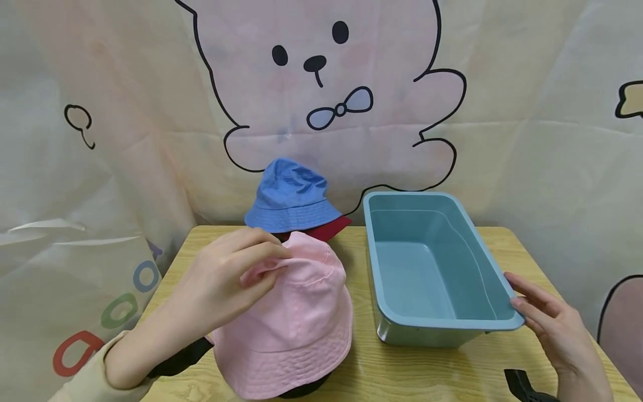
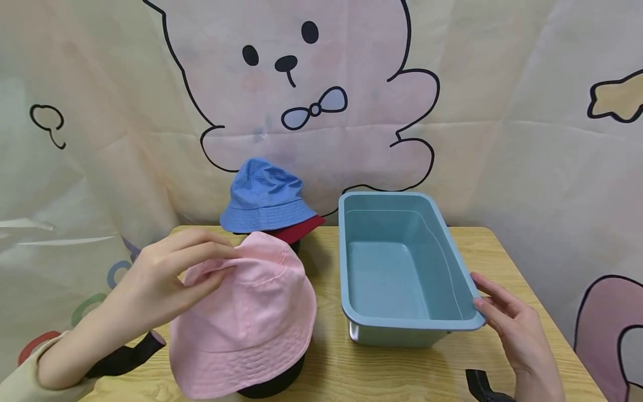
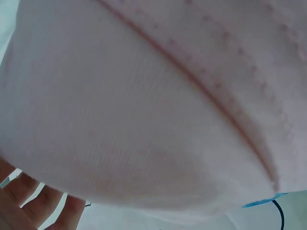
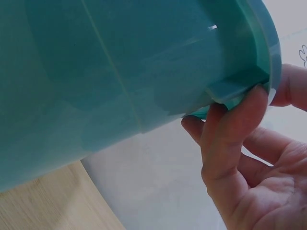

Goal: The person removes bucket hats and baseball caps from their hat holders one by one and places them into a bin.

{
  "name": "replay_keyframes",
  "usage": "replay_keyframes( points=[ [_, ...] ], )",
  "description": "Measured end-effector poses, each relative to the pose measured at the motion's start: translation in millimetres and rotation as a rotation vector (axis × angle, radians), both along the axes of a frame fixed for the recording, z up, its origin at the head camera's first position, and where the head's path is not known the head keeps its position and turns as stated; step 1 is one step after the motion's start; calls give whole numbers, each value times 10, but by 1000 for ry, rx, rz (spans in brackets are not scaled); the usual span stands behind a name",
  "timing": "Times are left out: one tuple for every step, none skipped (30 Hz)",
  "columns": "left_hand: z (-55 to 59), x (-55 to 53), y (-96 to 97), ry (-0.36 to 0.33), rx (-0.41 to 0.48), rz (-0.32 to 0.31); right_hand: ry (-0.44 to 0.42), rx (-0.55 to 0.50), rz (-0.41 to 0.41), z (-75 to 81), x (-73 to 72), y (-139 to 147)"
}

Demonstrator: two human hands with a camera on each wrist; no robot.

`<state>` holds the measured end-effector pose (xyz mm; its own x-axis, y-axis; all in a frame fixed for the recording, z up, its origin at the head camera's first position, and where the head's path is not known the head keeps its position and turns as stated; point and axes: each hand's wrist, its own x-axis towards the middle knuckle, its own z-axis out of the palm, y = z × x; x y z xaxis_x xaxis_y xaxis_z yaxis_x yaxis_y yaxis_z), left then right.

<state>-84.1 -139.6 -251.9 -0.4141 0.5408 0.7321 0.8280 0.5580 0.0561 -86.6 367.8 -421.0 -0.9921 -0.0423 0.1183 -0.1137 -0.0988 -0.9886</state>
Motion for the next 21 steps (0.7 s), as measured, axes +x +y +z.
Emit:
replay_keyframes(
  points=[
    [14,0,6,3,-2,-3,1,2,0,1,-1,0],
    [27,-1,12,6,-5,-3,0,3,0,2,-1,1],
    [40,0,17,8,-7,-4,-1,4,0,4,-2,2],
    [51,1,21,8,-9,-3,-2,3,-1,5,-3,3],
    [62,1,24,8,-12,0,-4,4,-4,8,-4,4],
    [74,1,28,8,-17,4,-6,4,-6,11,-5,6],
    [84,0,32,9,-22,7,-7,3,-10,10,-7,6],
    [94,-1,35,10,-28,12,-9,3,-12,10,-7,6],
    [105,-2,39,10,-32,15,-10,3,-15,10,-8,6],
    [118,-4,43,12,-40,18,-9,1,-16,10,-9,5],
    [131,-7,47,12,-46,20,-9,0,-16,9,-9,5],
    [144,-9,51,12,-50,18,-9,-5,-17,9,-10,4],
    [155,-10,55,10,-53,16,-7,-8,-17,9,-11,2],
    [166,-10,59,7,-55,12,-6,-10,-17,9,-11,0],
    [175,-11,64,3,-58,9,-5,-12,-18,8,-12,-1],
    [183,-12,70,0,-61,8,-4,-14,-19,8,-12,-3],
    [190,-11,73,-5,-65,6,-3,-14,-19,7,-12,-5],
    [197,-9,78,-12,-71,9,-2,-12,-18,6,-13,-7],
    [204,-6,83,-18,-76,13,-1,-9,-17,4,-13,-7],
    [212,-3,88,-25,-80,16,1,-7,-15,2,-14,-8],
    [220,1,94,-32,-86,22,2,-5,-13,-1,-15,-7]
  ],
)
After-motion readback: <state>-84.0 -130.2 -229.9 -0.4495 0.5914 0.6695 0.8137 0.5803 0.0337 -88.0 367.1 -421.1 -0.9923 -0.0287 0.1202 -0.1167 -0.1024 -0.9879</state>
